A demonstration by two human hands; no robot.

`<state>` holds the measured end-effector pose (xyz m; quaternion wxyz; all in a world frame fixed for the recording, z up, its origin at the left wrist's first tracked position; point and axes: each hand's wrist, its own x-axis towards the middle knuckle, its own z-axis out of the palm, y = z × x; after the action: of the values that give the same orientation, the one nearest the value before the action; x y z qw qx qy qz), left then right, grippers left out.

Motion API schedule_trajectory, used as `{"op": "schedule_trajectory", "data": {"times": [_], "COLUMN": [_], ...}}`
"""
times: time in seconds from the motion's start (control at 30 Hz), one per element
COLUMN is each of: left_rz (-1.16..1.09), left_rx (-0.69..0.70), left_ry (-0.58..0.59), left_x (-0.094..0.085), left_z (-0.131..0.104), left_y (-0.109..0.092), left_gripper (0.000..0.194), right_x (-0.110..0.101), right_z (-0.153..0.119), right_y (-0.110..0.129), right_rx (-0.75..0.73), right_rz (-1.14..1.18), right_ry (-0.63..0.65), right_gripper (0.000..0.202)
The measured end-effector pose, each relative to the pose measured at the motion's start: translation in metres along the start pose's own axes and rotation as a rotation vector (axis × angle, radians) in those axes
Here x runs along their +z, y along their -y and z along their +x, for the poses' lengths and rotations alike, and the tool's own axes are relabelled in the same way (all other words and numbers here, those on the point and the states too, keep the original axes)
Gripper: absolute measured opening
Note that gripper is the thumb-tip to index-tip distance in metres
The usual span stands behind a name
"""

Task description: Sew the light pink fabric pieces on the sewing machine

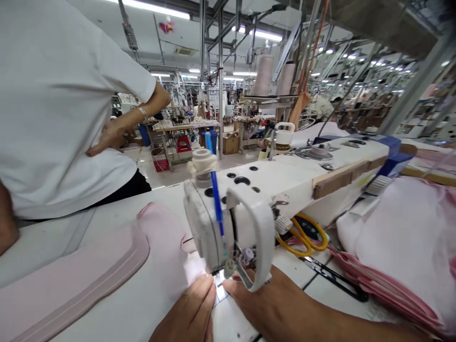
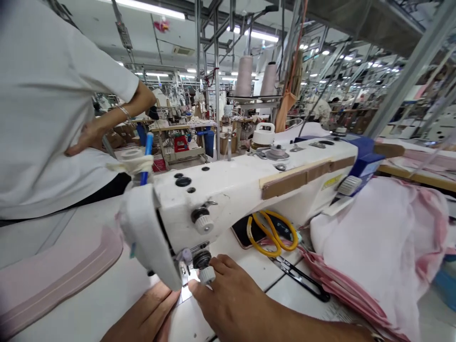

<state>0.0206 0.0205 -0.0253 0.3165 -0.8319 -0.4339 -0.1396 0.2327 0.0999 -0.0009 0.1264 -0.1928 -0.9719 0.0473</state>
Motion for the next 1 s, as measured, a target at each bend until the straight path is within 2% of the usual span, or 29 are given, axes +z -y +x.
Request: {"op": "schedule_trajectory", "data": {"times": [0.1,0.2,0.3,0.53,0.73,0.8,0.87,0.93,1.0], "left_rz": [-0.004,-0.067,-0.091,-0.15,-0.111,-0.087,-0.078,-0.077,-0.077], "left_rx": [-0.033,-0.083,-0.095,-0.156,-0.25,-0.231,-0.152,-0.049,-0.004], "left_ry": [-0.056,-0.054,-0.053,-0.086,-0.106,-0.132,-0.145,-0.162,-0.153], "left_x": [-0.005,-0.008,-0.008,-0.017,-0.016,-0.016,-0.019,-0.029,-0.041], "left_z": [0.003,0.002,0.0,0.002,-0.002,-0.007,-0.015,-0.026,-0.035], "left_y": [0.0,-0.002,-0.004,-0.001,0.006,0.009,0.008,0.003,-0.005], "left_gripper": [0.033,0.031,0.032,0.031,0.038,0.038,0.037,0.035,0.035], "right_x": [-0.004,-0.003,-0.002,-0.007,-0.011,-0.014,-0.018,-0.022,-0.024], "right_z": [0.001,0.001,-0.001,-0.003,0.001,0.0,-0.009,-0.026,-0.05], "right_y": [0.003,0.006,0.008,0.011,0.015,0.018,0.024,0.034,0.043], "right_rx": [-0.002,-0.014,-0.025,0.019,0.015,0.013,0.015,0.047,0.109], "right_rz": [-0.001,-0.059,-0.035,0.104,0.116,0.114,0.13,0.174,0.241], "right_ry": [-0.003,-0.066,-0.076,-0.023,-0.072,-0.096,-0.121,-0.161,-0.201], "right_gripper": [0.026,0.033,0.036,0.027,0.024,0.021,0.018,0.019,0.023]}}
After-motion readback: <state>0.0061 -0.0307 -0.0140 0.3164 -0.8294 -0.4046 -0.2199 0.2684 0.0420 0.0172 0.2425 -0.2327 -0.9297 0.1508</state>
